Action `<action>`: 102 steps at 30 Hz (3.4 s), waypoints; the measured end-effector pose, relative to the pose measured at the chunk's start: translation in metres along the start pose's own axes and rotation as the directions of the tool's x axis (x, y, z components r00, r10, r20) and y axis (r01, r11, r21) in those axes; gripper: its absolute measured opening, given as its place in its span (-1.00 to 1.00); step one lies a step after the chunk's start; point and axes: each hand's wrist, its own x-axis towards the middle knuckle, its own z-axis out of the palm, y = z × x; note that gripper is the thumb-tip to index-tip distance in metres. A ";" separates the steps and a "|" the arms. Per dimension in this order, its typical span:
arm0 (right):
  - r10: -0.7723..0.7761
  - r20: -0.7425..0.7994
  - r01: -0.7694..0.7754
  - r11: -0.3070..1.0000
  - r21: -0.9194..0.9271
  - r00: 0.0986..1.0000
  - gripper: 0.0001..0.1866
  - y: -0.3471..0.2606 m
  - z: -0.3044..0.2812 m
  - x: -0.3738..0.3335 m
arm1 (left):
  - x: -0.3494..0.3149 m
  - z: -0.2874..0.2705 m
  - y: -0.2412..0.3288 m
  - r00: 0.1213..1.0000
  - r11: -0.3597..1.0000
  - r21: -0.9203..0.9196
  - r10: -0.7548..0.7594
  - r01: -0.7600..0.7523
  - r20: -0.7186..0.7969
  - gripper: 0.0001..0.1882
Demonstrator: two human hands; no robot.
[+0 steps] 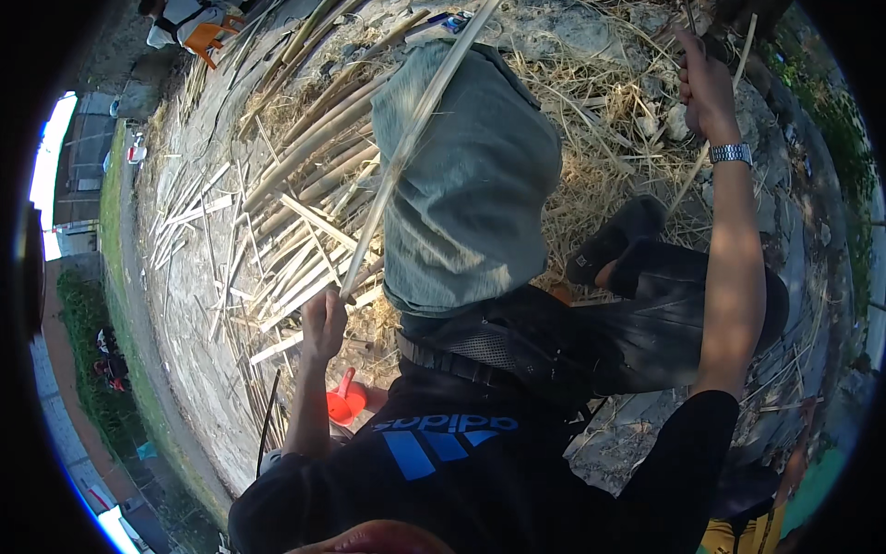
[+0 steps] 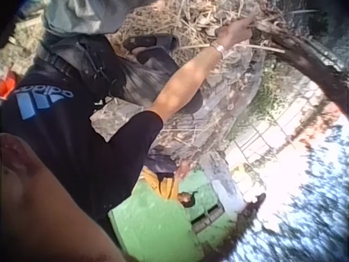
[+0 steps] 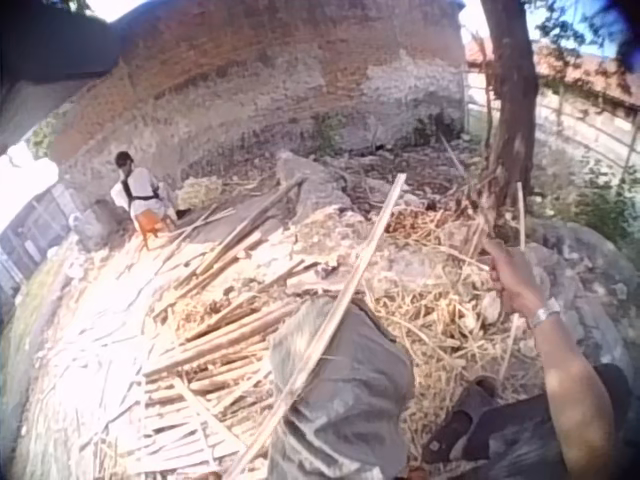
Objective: The person picks up a long strip of bamboo and uses a large knife to shave the outer surface of the material while resting it on their knee.
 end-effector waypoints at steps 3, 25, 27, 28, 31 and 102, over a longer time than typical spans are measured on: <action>-0.110 0.144 0.108 0.994 0.025 0.983 -0.40 -0.056 0.035 -0.057 | 0.020 0.012 0.039 0.992 0.994 -0.074 -0.079 0.086 0.098 -0.51; -0.449 0.511 0.668 0.614 -0.420 0.734 -0.42 -0.080 0.133 -0.162 | 0.038 0.045 0.068 0.961 0.920 -0.331 -0.133 0.211 0.241 -0.43; -0.505 0.522 0.711 0.616 -0.339 0.687 -0.41 -0.070 0.132 -0.183 | 0.036 0.047 0.065 0.954 0.898 -0.366 -0.155 0.244 0.256 -0.43; -0.534 0.569 0.776 0.502 -0.382 0.626 -0.40 -0.071 0.130 -0.187 | 0.034 0.048 0.061 0.953 0.882 -0.395 -0.165 0.258 0.254 -0.43; -0.570 0.580 0.813 0.424 -0.398 0.581 -0.38 -0.072 0.118 -0.158 | 0.032 0.045 0.062 0.977 0.932 -0.319 -0.122 0.173 0.172 -0.42; -0.561 0.587 0.810 0.445 -0.381 0.584 -0.44 -0.070 0.147 -0.172 | -0.040 -0.011 -0.007 0.996 0.988 -0.128 -0.079 0.084 0.043 -0.49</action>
